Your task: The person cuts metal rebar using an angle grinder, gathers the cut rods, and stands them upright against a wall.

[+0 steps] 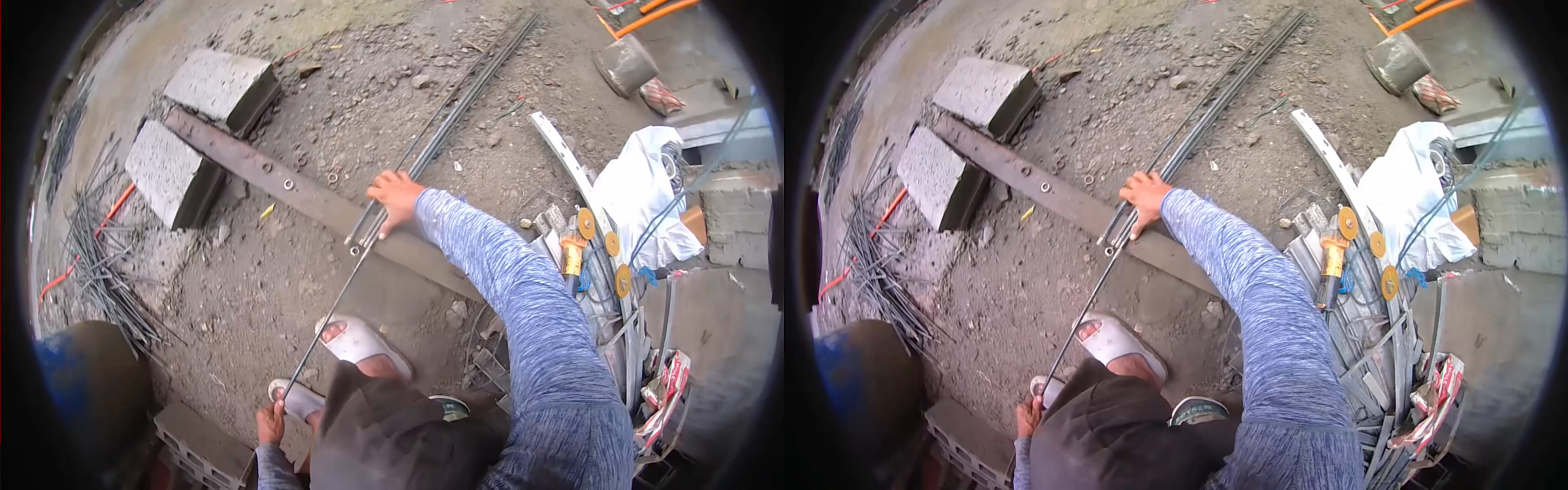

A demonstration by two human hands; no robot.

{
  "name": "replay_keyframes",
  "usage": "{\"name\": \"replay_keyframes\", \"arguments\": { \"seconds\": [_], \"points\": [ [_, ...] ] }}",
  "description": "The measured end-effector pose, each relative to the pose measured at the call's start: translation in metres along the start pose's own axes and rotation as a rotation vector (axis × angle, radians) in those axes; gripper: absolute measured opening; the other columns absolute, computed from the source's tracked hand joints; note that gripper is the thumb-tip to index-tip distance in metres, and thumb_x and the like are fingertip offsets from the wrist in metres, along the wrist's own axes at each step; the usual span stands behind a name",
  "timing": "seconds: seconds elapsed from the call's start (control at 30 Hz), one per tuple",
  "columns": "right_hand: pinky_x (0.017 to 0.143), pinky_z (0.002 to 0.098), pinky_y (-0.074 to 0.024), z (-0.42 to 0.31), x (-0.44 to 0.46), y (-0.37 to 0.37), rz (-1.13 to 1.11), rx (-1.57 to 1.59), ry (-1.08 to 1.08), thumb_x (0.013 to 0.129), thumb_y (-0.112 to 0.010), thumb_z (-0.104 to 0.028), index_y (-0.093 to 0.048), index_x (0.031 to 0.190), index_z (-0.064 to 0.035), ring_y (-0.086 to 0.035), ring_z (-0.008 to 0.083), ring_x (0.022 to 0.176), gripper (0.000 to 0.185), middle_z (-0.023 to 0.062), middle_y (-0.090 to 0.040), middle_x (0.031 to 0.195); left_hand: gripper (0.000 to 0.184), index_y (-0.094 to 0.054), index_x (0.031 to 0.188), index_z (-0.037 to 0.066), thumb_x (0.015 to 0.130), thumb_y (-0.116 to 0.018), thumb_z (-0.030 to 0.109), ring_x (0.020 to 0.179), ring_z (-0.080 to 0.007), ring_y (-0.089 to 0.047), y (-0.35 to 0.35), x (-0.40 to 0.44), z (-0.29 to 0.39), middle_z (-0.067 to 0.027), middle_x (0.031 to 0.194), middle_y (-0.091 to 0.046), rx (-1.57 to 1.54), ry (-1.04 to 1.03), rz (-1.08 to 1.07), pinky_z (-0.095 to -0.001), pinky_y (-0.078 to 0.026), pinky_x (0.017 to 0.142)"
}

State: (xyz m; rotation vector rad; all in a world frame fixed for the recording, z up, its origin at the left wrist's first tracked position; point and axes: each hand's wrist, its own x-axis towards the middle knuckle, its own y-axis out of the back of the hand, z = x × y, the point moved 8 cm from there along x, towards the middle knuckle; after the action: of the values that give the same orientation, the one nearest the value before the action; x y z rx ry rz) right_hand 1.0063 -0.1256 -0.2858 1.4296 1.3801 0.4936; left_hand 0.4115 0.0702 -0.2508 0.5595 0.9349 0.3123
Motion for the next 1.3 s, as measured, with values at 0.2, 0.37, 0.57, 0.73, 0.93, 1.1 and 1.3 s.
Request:
{"name": "replay_keyframes", "arguments": {
  "seconds": [0.2,0.37,0.57,0.73,0.93,1.1,1.3],
  "points": [
    [0.108,0.0537,-0.0304,0.001,-0.001,0.004,-0.052,0.026,-0.073,0.053,-0.088,-0.059,-0.059,0.122,-0.0077,-0.040,0.0357,0.132,0.090,0.0159,-0.052,0.128,0.050,-0.069,0.079,-0.007,0.100,-0.058,0.038,0.061,-0.0279,-0.065,0.045,-0.047,0.064,-0.0195,0.064,-0.066,0.084,0.085,0.000,-0.0422,-0.048,0.061],
    [0.109,0.0530,-0.0309,-0.004,0.001,0.007,-0.086,-0.003,-0.098,0.055,-0.088,-0.059,-0.059,0.126,-0.0073,-0.040,0.0367,0.133,0.093,0.0166,-0.052,0.132,0.043,-0.066,0.071,-0.006,0.095,-0.067,0.030,0.050,-0.0302,-0.056,0.129,-0.101,0.206,-0.0202,0.054,-0.056,0.352,0.088,0.183,-0.0445,-0.042,0.053],
    [0.108,0.0517,-0.0316,-0.001,0.007,0.006,-0.094,-0.016,-0.094,0.055,-0.086,-0.064,-0.059,0.128,-0.0067,-0.039,0.0349,0.133,0.097,0.0164,-0.053,0.128,0.041,-0.063,0.066,-0.001,0.082,-0.078,0.034,0.064,-0.0447,-0.062,0.165,-0.133,0.407,-0.0242,0.063,-0.061,0.819,-0.075,0.506,-0.0535,-0.045,0.059],
    [0.106,0.0543,-0.0348,0.001,0.009,-0.004,-0.049,-0.123,-0.096,0.053,-0.083,-0.073,-0.060,0.123,-0.0053,-0.042,0.0381,0.130,0.100,0.0189,-0.054,0.127,0.042,-0.068,0.067,0.001,0.086,-0.075,0.039,0.065,-0.0453,-0.063,0.158,-0.100,0.277,-0.0243,0.064,-0.062,0.634,0.037,0.370,-0.0511,-0.047,0.059],
    [0.106,0.0536,-0.0342,0.002,0.006,-0.006,0.019,-0.050,-0.051,0.051,-0.083,-0.073,-0.061,0.120,-0.0056,-0.043,0.0377,0.130,0.099,0.0187,-0.054,0.125,0.041,-0.071,0.078,-0.005,0.091,-0.068,0.034,0.062,-0.0419,-0.065,0.077,-0.029,0.073,-0.0281,0.065,-0.060,0.253,0.090,0.261,-0.0493,-0.047,0.060],
    [0.107,0.0516,-0.0342,-0.003,0.003,0.001,-0.046,-0.060,-0.095,0.053,-0.086,-0.067,-0.061,0.123,-0.0061,-0.042,0.0365,0.132,0.097,0.0181,-0.054,0.129,0.039,-0.071,0.081,-0.003,0.090,-0.071,0.035,0.064,-0.0442,-0.064,0.031,0.001,-0.002,-0.0282,0.066,-0.060,0.128,-0.034,0.368,-0.0493,-0.047,0.060],
    [0.101,0.0519,-0.0391,-0.005,0.002,0.004,-0.023,-0.081,-0.076,0.051,-0.086,-0.068,-0.062,0.123,-0.0074,-0.046,0.0350,0.128,0.097,0.0154,-0.057,0.125,0.038,-0.072,0.104,0.002,0.097,-0.059,0.037,0.093,-0.0471,-0.067,0.001,0.007,-0.016,-0.0297,0.095,-0.069,0.401,0.068,0.096,-0.0544,-0.051,0.080]
  ]
}}
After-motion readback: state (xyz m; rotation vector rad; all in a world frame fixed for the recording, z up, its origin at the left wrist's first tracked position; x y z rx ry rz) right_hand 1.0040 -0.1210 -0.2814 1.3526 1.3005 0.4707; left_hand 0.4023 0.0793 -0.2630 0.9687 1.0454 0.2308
